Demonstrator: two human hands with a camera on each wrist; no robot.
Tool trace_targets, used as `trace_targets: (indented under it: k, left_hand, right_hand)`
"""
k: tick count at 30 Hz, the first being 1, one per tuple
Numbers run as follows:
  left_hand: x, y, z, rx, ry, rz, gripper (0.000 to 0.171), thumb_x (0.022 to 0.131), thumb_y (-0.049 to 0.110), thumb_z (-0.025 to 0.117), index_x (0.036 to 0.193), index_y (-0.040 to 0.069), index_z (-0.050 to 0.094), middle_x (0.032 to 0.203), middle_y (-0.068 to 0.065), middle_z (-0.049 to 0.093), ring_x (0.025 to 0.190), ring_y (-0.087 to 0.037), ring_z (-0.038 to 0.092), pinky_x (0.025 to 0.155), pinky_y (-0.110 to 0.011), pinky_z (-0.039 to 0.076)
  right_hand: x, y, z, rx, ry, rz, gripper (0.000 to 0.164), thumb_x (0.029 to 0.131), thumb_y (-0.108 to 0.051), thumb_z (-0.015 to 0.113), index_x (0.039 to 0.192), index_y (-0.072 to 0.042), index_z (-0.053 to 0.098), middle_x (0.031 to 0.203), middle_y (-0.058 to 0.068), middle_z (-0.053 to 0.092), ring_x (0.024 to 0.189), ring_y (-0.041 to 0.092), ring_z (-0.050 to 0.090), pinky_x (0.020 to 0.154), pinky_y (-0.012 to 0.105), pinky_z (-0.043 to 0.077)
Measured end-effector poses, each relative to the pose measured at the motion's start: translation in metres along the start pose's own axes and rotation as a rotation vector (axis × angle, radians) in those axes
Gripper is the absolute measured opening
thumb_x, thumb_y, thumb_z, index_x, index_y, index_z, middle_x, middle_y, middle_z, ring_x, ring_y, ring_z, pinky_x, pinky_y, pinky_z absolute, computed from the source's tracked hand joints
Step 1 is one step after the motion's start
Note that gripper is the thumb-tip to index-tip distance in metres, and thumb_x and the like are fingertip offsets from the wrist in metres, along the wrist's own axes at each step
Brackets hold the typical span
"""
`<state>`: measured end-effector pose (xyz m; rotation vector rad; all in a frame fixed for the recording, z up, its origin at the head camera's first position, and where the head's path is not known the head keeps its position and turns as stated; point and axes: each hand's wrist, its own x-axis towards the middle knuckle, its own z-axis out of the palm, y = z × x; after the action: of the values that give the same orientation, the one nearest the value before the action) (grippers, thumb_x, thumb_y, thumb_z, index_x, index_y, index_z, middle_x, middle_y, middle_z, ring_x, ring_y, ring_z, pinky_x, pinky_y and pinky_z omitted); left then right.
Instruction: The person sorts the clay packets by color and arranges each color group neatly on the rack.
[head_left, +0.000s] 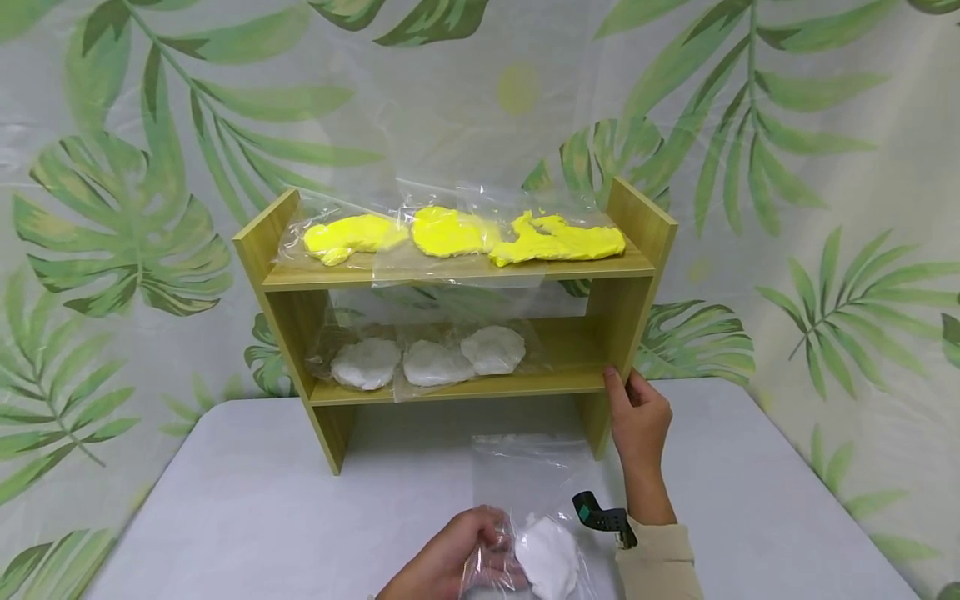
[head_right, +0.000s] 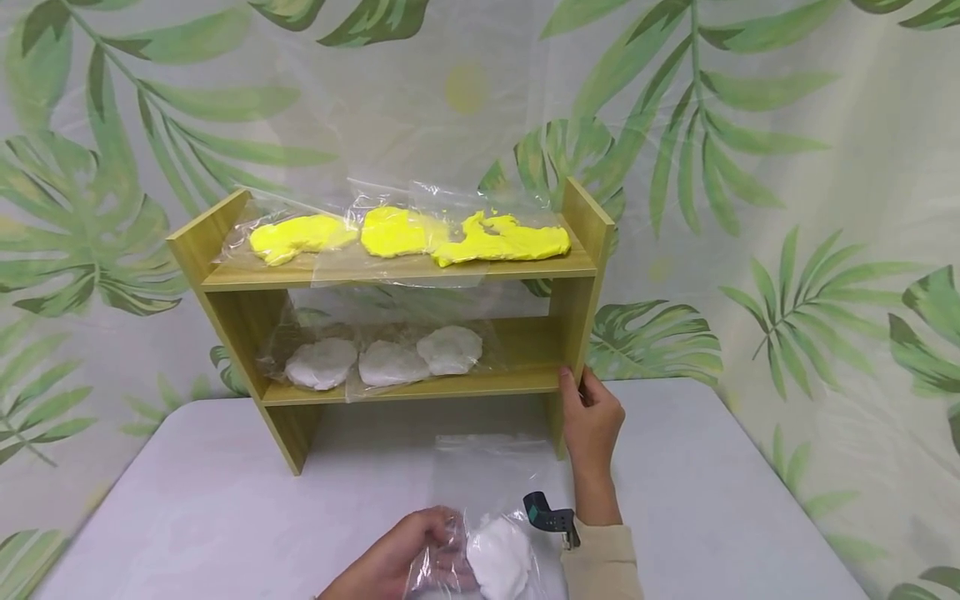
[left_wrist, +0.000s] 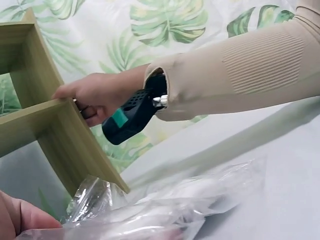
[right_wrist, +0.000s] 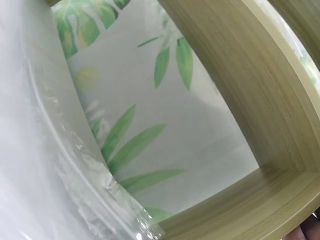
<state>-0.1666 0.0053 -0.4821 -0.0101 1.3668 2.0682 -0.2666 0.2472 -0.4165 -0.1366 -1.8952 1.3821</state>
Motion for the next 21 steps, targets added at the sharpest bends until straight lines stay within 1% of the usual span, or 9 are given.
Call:
trace_targets:
  k: [1,2,4,6,7,8,10,14,21]
  left_hand:
    - [-0.001,0.001,-0.001,-0.011,-0.012,-0.010,0.028,0.074,0.003,0.037,0.098,0.002,0.051,0.076,-0.004,0.052,0.064,-0.019,0.062,0.071,-0.042,0.057]
    - [-0.001,0.002,-0.002,-0.013,-0.015,-0.016,0.033,0.078,0.005,0.038,0.107,0.000,0.052,0.080,-0.006,0.054,0.066,-0.020,0.064,0.073,-0.043,0.057]
    - [0.000,0.002,-0.002,0.012,-0.013,-0.037,0.036,0.086,0.012,0.043,0.118,-0.001,0.053,0.086,-0.008,0.059,0.068,-0.020,0.064,0.072,-0.040,0.057]
    - [0.003,0.002,-0.001,0.059,-0.012,-0.034,0.033,0.092,0.020,0.051,0.117,0.000,0.055,0.091,-0.008,0.062,0.071,-0.017,0.064,0.069,-0.035,0.057]
    - [0.004,0.001,0.000,0.084,-0.009,-0.025,0.033,0.092,0.022,0.055,0.116,0.000,0.055,0.092,-0.009,0.063,0.071,-0.017,0.065,0.067,-0.032,0.057]
    - [0.006,0.000,0.002,0.111,0.011,-0.010,0.033,0.092,0.023,0.060,0.115,0.000,0.055,0.090,-0.009,0.063,0.070,-0.015,0.064,0.064,-0.030,0.057]
    - [0.008,-0.001,0.006,0.142,0.043,0.027,0.033,0.089,0.014,0.065,0.116,-0.001,0.053,0.084,-0.009,0.062,0.065,-0.013,0.063,0.058,-0.025,0.055]
    - [0.012,-0.004,0.011,0.175,0.116,0.067,0.038,0.083,0.002,0.067,0.119,0.000,0.055,0.071,-0.008,0.061,0.054,-0.011,0.061,0.049,-0.022,0.052]
    - [0.014,-0.008,0.009,0.180,0.140,0.113,0.044,0.081,-0.005,0.063,0.124,0.002,0.057,0.071,-0.009,0.061,0.055,-0.013,0.062,0.053,-0.028,0.055]
  right_hand:
    - [0.000,0.000,0.000,0.007,-0.001,0.002,0.036,0.091,-0.034,0.067,0.113,-0.006,0.072,0.098,0.013,0.072,0.078,-0.012,0.060,0.064,0.007,0.047]
    - [0.000,0.000,-0.001,0.012,-0.002,0.006,0.036,0.091,-0.034,0.067,0.113,-0.005,0.072,0.099,0.013,0.072,0.078,-0.012,0.061,0.064,0.007,0.047]
    - [0.000,0.001,-0.001,0.012,-0.002,0.009,0.036,0.091,-0.033,0.067,0.113,-0.005,0.072,0.099,0.014,0.072,0.078,-0.012,0.060,0.065,0.007,0.047]
    - [0.000,0.001,-0.001,0.007,0.002,0.007,0.036,0.091,-0.033,0.067,0.113,-0.005,0.072,0.099,0.015,0.072,0.077,-0.013,0.060,0.064,0.007,0.047]
    - [0.000,0.002,-0.002,0.005,0.004,0.004,0.036,0.091,-0.033,0.067,0.113,-0.005,0.072,0.099,0.014,0.072,0.077,-0.012,0.060,0.064,0.007,0.047]
    - [0.001,0.002,-0.002,-0.001,0.008,-0.001,0.036,0.091,-0.033,0.067,0.113,-0.005,0.072,0.099,0.014,0.072,0.077,-0.012,0.060,0.064,0.007,0.047]
    - [0.001,0.003,-0.002,-0.007,0.012,-0.005,0.035,0.091,-0.033,0.067,0.112,-0.005,0.073,0.098,0.014,0.072,0.076,-0.013,0.059,0.064,0.007,0.047]
    - [0.001,0.003,-0.001,-0.004,0.011,0.009,0.036,0.090,-0.033,0.068,0.111,-0.005,0.073,0.098,0.014,0.072,0.075,-0.013,0.059,0.064,0.006,0.046]
    - [0.001,0.002,-0.001,-0.006,-0.002,0.018,0.036,0.091,-0.034,0.067,0.112,-0.005,0.072,0.098,0.014,0.072,0.075,-0.013,0.059,0.063,0.007,0.046]
